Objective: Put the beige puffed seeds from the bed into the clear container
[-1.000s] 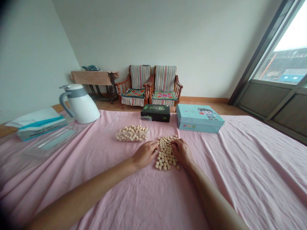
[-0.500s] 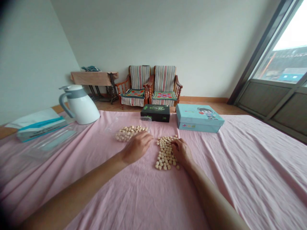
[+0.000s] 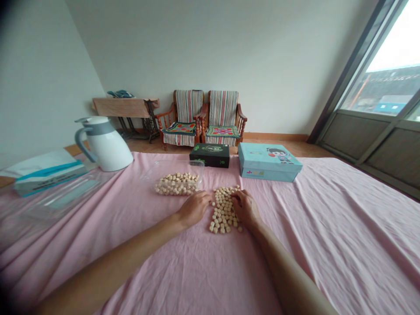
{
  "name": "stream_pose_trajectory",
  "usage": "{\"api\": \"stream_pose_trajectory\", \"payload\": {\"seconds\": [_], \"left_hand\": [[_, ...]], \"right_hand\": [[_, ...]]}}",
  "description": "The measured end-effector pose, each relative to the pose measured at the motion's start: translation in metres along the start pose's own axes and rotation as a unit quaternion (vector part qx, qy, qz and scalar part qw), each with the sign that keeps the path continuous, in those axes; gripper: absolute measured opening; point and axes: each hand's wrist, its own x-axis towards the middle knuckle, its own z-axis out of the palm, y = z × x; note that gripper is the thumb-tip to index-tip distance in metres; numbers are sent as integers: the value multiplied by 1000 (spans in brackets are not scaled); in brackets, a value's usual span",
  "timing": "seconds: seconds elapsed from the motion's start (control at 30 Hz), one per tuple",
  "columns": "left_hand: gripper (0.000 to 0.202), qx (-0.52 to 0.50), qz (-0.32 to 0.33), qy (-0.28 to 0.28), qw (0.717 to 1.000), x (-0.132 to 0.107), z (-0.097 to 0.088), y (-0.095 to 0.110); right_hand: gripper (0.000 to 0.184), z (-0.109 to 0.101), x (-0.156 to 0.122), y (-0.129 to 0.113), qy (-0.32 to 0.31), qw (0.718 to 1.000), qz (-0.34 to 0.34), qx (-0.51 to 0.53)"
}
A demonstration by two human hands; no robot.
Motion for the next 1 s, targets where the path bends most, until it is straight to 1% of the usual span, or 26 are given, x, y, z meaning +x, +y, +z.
{"api": "stream_pose_trajectory", "payload": {"seconds": [0.07, 0.1, 0.17, 0.2, 0.27, 0.3, 0.33, 0.37, 0.4, 0.43, 0.47, 0.5, 0.57, 0.63, 0.67, 0.77, 0.87, 0.93, 1.0], "left_hand": [[21, -4, 14, 13, 1000, -6, -13, 4], [21, -5, 19, 30, 999, -8, -23, 4], [22, 1, 14, 98, 995, -6, -47, 2], [23, 13, 1, 135, 991, -4, -59, -1], [24, 42, -39, 224, 973, -1, -79, -5], [25, 45, -53, 247, 966, -1, -85, -6], [24, 34, -59, 256, 964, -2, -88, -6], [21, 10, -52, 242, 969, -3, -86, -4], [18, -23, -34, 209, 977, -7, -81, 0], [14, -59, -8, 165, 984, -10, -74, 6], [13, -91, 27, 110, 989, -15, -64, 13], [13, -104, 59, 71, 990, -19, -53, 20], [19, -101, 106, 15, 989, -25, -32, 34], [31, -90, 126, -8, 988, -27, -18, 45], [35, -81, 129, -16, 988, -27, -14, 48], [34, -51, 125, -29, 990, -23, -10, 50], [27, -39, 95, -23, 994, -21, -12, 42], [22, -41, 69, -12, 997, -25, -14, 34], [24, -49, 47, 5, 998, -32, -15, 26]], "right_hand": [[22, 0, 0, 1, 0, 1000, 2, 1], [22, 1, 0, 1, -1, 1000, 3, 1], [22, 1, 0, 2, -1, 1000, 5, 3], [22, 1, 0, 2, -1, 1000, 6, 4], [23, 2, 0, 2, 0, 1000, 7, 5], [23, 2, 0, 2, 0, 1000, 8, 6], [24, 2, 0, 1, 0, 1000, 9, 6], [24, 2, 0, 1, 0, 1000, 10, 7], [24, 1, 0, 0, 0, 1000, 10, 7], [25, 1, 0, 0, 0, 1000, 12, 8], [24, 1, 0, -1, 0, 1000, 14, 10], [24, 0, 1, -1, 2, 1000, 17, 11], [27, -1, 2, 0, 11, 999, 30, 15], [32, -3, 4, 1, 24, 999, 42, 21], [34, -3, 4, 1, 29, 998, 45, 28], [38, -6, 3, -3, 21, 997, 49, 63], [42, -12, 2, -11, 4, 994, 56, 94], [45, -18, 7, -16, 11, 992, 71, 102], [49, -25, 15, -20, 19, 992, 80, 92]]}}
